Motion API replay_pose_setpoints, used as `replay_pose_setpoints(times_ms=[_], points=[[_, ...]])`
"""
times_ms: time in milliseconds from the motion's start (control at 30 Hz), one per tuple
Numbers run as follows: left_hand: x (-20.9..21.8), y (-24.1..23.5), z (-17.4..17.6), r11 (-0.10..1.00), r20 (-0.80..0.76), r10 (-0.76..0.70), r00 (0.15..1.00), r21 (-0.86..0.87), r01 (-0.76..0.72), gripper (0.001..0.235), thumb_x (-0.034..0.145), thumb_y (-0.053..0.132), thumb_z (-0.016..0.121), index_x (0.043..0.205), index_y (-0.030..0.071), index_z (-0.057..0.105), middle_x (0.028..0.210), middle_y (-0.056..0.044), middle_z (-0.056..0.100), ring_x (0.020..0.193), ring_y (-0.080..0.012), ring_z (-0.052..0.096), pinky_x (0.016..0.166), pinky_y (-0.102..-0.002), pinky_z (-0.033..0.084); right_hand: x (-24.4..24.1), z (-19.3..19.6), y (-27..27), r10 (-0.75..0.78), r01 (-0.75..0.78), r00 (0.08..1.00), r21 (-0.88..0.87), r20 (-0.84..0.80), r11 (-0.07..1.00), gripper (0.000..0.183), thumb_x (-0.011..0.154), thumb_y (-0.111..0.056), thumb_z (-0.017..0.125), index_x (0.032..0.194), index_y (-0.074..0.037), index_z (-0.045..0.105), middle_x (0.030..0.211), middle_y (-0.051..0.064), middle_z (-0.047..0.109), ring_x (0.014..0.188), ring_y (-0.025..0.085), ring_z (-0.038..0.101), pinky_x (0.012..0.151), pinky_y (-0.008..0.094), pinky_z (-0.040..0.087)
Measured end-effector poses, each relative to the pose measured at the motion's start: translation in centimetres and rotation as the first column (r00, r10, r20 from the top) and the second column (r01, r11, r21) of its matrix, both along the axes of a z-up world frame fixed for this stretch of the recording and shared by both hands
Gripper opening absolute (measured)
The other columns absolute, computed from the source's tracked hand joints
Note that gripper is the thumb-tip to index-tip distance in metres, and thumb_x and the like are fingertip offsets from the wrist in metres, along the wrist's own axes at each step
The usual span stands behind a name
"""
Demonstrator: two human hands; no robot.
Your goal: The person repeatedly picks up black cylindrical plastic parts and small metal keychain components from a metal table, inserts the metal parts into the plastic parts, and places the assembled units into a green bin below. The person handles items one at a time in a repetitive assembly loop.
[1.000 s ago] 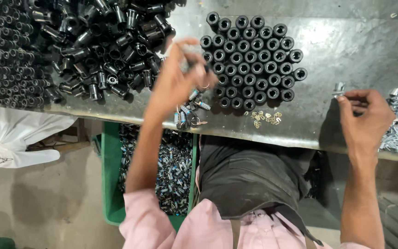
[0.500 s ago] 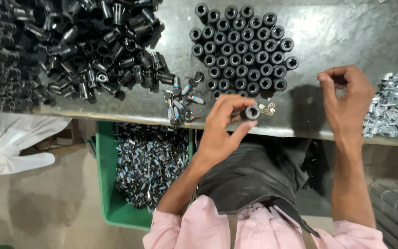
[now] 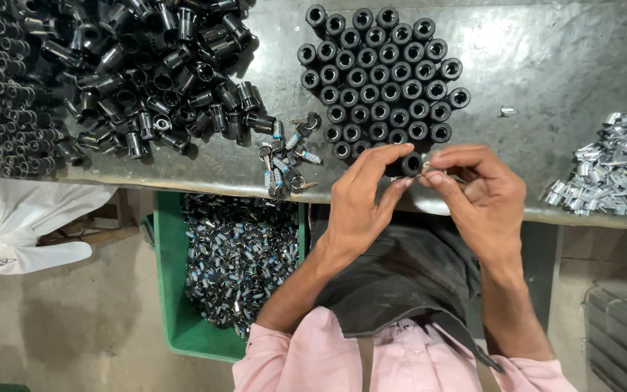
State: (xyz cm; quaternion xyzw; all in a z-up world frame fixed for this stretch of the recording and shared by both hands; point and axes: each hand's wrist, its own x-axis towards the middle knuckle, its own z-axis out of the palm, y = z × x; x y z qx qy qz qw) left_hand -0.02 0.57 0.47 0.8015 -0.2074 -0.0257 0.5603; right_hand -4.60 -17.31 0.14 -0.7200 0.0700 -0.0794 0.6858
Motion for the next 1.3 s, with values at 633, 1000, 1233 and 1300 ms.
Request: replay_pose_setpoints(times_ms=[633,1000,1233,1300], points=[[0.1,1.4,0.6,0.987,-0.138,-0.150,0.979,-0.081,0.140,0.041,0.094,0.001,0.069,0.132,0.007,0.057,0.131,-0.012,0.064,0.122,-0.0300,0.065,0.099,-0.036,0.056,-1.0,-0.1,0.4,-0.036,0.046,0.999,-0.493,0.031,0.869,0.030,0.089,-0.001,0.081,0.116,-0.002,0.070,0.113,0.011,0.072,0.094,0.019,0.069,0.080,0.029,0.056],[10.5,12.8,-6.0,0.502,0.323,-0.084,0.943,0.831,-0.240,0.032,0.076,-0.005,0.067,0.105,0.009,0.064,0.103,-0.007,0.065,0.099,-0.0326,0.057,0.082,-0.043,0.048,9.1,-1.5,-7.0,0.083,-0.099,0.995,-0.511,-0.054,0.854,0.028,0.101,-0.003,0.063,0.128,0.000,0.067,0.119,0.016,0.070,0.104,0.029,0.070,0.086,0.038,0.056],[9.2,12.8,-3.0,0.944,0.045,0.171,0.984,0.278,-0.177,0.031,0.094,0.003,0.075,0.122,0.005,0.062,0.114,-0.011,0.061,0.104,-0.0278,0.063,0.088,-0.036,0.053,4.9,-4.3,-10.4,-0.060,-0.076,0.989,-0.820,-0.134,0.568,0.019,0.097,-0.003,0.074,0.115,0.002,0.071,0.107,0.023,0.062,0.088,0.035,0.066,0.078,0.040,0.055],[7.8,11.8,-1.8,0.978,-0.295,0.037,0.955,-0.185,-0.095,0.027,0.102,0.002,0.068,0.126,0.007,0.056,0.117,-0.007,0.065,0.109,-0.0196,0.064,0.095,-0.029,0.055,4.5,-5.3,-10.9,-0.060,-0.095,0.987,-0.837,-0.150,0.539,0.008,0.105,-0.004,0.077,0.111,0.000,0.075,0.100,0.018,0.064,0.083,0.031,0.066,0.080,0.040,0.053]])
